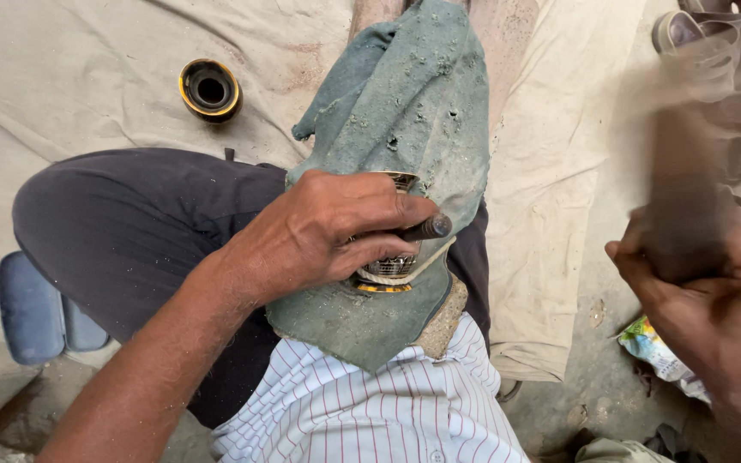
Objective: The person sits cross-legged on the floor with a small ornate metal vase resting on a cloth pad on their lap. They hold a punch against the vase surface with one hand and repeatedly strike the punch with a wooden mallet held in the other hand, repositioning the punch around the vase to work the decorated surface.
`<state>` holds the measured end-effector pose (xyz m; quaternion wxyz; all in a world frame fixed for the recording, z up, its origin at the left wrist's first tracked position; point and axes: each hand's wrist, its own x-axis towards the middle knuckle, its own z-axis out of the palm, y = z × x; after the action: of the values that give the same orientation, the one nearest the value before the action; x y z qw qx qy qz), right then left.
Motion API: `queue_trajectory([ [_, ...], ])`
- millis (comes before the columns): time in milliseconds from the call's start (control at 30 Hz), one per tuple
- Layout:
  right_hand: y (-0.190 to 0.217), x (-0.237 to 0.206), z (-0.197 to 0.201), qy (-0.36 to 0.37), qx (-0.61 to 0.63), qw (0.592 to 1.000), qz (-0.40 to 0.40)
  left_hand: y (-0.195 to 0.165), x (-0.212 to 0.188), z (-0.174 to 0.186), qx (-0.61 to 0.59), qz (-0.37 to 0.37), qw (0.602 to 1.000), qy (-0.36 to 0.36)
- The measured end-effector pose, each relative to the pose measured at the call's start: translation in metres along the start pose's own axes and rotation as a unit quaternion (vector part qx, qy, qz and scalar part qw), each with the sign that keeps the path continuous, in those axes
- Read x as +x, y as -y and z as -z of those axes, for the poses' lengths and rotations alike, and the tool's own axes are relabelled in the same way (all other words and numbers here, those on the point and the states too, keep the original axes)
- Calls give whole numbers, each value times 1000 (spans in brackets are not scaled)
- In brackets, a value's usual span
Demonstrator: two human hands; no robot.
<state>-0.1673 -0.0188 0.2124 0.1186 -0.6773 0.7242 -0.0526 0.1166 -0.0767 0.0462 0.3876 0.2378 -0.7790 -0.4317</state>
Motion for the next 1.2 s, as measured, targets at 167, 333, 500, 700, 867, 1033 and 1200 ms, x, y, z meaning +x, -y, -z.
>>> queue_trajectory([
  [167,-16,-9,-5,56,-116,991,40,1,1,3,-17,-13,1000,-6],
  [333,-37,-23,-20,-31,80,996,25,4,3,0,-32,-17,999,-38],
  [500,-41,-27,-19,-62,238,969,-4,12,15,-1,26,-61,997,-24],
  [700,-49,-17,-24,-22,-122,990,60,13,18,-2,-14,-45,999,7],
  [867,-55,-26,-26,-60,68,996,-17,11,18,-2,-4,-49,999,14],
  [1033,-54,-26,-23,-63,-98,991,59,11,17,1,-8,-43,999,32],
  [1200,-48,-20,-22,-44,109,993,28,14,16,-2,-15,-70,997,24],
])
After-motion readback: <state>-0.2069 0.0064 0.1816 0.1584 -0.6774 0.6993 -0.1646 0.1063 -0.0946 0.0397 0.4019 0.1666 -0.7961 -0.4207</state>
